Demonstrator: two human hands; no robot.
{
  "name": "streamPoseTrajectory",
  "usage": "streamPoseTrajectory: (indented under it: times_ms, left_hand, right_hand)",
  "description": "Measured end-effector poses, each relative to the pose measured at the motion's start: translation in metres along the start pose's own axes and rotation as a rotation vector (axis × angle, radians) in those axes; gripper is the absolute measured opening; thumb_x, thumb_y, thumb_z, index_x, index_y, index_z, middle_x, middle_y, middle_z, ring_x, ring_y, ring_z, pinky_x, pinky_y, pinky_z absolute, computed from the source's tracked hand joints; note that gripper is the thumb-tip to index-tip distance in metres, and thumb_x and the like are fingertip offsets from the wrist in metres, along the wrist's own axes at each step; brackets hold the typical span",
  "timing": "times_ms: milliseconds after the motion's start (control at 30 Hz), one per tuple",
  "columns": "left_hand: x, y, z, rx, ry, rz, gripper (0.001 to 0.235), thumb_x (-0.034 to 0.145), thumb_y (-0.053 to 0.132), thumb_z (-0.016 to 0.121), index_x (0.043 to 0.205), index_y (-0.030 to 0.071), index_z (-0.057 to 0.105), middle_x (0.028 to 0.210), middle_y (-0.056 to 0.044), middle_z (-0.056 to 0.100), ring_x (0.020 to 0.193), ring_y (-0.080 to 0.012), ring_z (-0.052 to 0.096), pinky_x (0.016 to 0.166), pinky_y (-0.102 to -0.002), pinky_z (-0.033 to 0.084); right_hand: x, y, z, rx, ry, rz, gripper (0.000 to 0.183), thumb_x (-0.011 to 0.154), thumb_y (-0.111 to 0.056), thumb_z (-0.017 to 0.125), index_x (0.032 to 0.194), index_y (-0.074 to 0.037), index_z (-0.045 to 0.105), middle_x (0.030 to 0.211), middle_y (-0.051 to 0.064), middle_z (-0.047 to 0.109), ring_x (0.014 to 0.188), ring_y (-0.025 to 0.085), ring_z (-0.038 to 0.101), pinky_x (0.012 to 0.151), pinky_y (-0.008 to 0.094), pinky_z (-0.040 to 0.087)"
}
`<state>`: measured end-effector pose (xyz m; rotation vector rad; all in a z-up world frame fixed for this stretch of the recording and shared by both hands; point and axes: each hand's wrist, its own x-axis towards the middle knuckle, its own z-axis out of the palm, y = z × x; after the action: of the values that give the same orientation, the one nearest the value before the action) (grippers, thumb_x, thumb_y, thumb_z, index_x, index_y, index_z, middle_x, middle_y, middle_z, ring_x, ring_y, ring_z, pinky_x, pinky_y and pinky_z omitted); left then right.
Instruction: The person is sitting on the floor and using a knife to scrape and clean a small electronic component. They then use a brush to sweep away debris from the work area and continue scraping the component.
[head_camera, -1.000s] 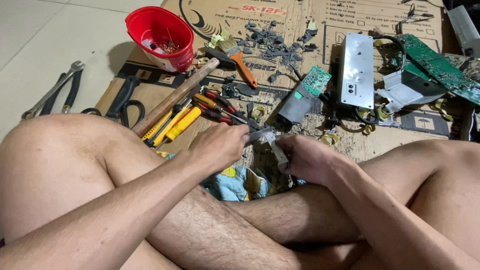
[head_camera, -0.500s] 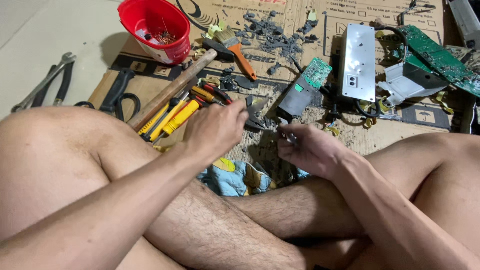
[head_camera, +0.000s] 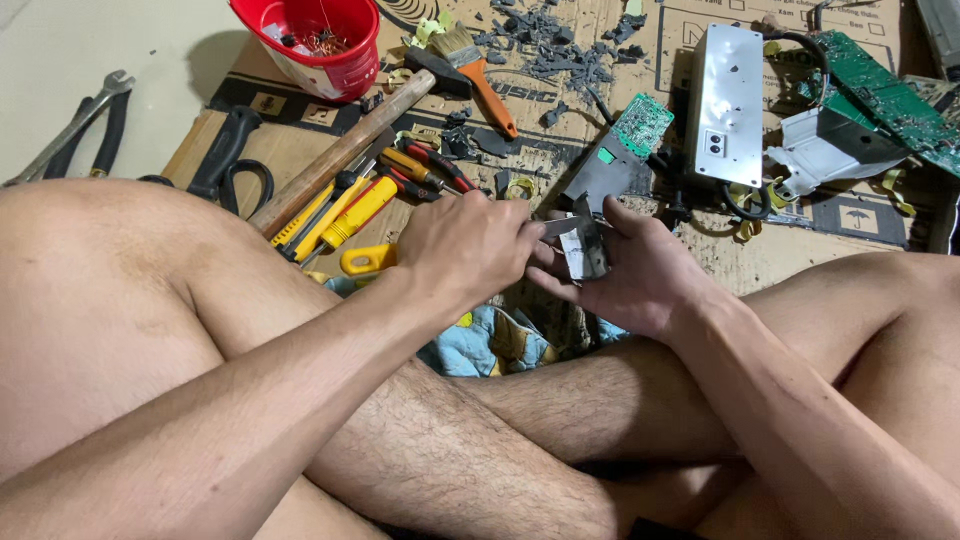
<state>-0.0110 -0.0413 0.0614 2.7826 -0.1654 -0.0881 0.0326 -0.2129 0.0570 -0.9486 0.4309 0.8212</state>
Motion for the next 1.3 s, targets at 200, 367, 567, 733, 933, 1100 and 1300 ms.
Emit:
streamPoseTrajectory:
  times_ms: [200, 367, 567, 733, 933, 1100, 1300]
  left_hand:
    - [-0.004, 0.023, 0.017, -0.016, -0.025, 0.026, 0.030, 0.097, 0.023, 0.048, 0.095, 0.012, 0.076, 0.079, -0.018, 0.073, 0.082, -0.0428, 0.074, 0.072, -0.057, 0.060]
    - [-0.011, 0.026, 0.017, -0.109, -0.074, -0.052, 0.033, 0.095, 0.027, 0.046, 0.102, 0.009, 0.074, 0.088, -0.023, 0.074, 0.090, -0.0474, 0.073, 0.075, -0.063, 0.056]
    - [0.001, 0.003, 0.001, -0.075, 0.041, -0.140, 0.034, 0.097, 0.029, 0.045, 0.107, 0.011, 0.072, 0.093, -0.024, 0.074, 0.094, -0.0474, 0.072, 0.076, -0.062, 0.057]
    - [0.016, -0.029, 0.016, -0.040, 0.063, -0.016, 0.033, 0.097, 0.013, 0.041, 0.105, 0.010, 0.072, 0.093, -0.026, 0.074, 0.096, -0.0492, 0.072, 0.078, -0.062, 0.058]
    - [0.008, -0.025, 0.037, 0.032, -0.198, -0.167, 0.034, 0.089, 0.026, 0.047, 0.103, 0.012, 0.075, 0.105, -0.019, 0.075, 0.106, -0.0414, 0.071, 0.088, -0.059, 0.056]
    - [0.006, -0.016, 0.031, 0.040, -0.207, -0.149, 0.041, 0.092, 0.026, 0.044, 0.107, 0.004, 0.075, 0.106, -0.023, 0.074, 0.107, -0.0457, 0.069, 0.093, -0.063, 0.052]
    - [0.016, -0.021, 0.046, 0.017, -0.156, -0.088, 0.029, 0.089, 0.012, 0.051, 0.101, 0.001, 0.076, 0.096, -0.024, 0.074, 0.101, -0.0472, 0.071, 0.088, -0.062, 0.054]
  right_hand:
    - [0.034, 0.006, -0.023, 0.043, 0.097, 0.003, 0.046, 0.106, -0.043, 0.041, 0.123, -0.006, 0.062, 0.109, 0.007, 0.067, 0.093, 0.026, 0.069, 0.087, 0.050, 0.060]
    - [0.023, 0.006, -0.026, 0.036, 0.187, -0.154, 0.051, 0.102, -0.049, 0.045, 0.137, -0.015, 0.061, 0.114, 0.002, 0.062, 0.090, 0.016, 0.058, 0.084, 0.035, 0.054]
    - [0.045, 0.016, -0.034, -0.436, 0.273, -0.336, 0.057, 0.100, -0.042, 0.055, 0.146, -0.014, 0.040, 0.121, 0.010, 0.055, 0.095, 0.021, 0.063, 0.082, 0.038, 0.057]
    - [0.040, 0.022, -0.028, -0.658, 0.297, -0.401, 0.037, 0.095, -0.010, 0.062, 0.128, 0.001, 0.048, 0.099, 0.020, 0.062, 0.082, 0.031, 0.072, 0.079, 0.050, 0.065]
    - [0.059, 0.029, -0.048, -0.894, 0.386, -0.231, 0.043, 0.091, -0.024, 0.073, 0.119, 0.003, 0.054, 0.079, 0.022, 0.069, 0.058, 0.032, 0.072, 0.052, 0.041, 0.063]
    - [0.060, 0.039, -0.038, -1.209, 0.311, -0.070, 0.047, 0.102, -0.031, 0.048, 0.125, 0.007, 0.064, 0.077, 0.023, 0.069, 0.054, 0.024, 0.066, 0.048, 0.036, 0.053]
    - [0.059, 0.034, -0.045, -1.246, 0.336, -0.082, 0.045, 0.102, -0.030, 0.045, 0.121, 0.003, 0.068, 0.077, 0.021, 0.069, 0.056, 0.024, 0.065, 0.050, 0.036, 0.054]
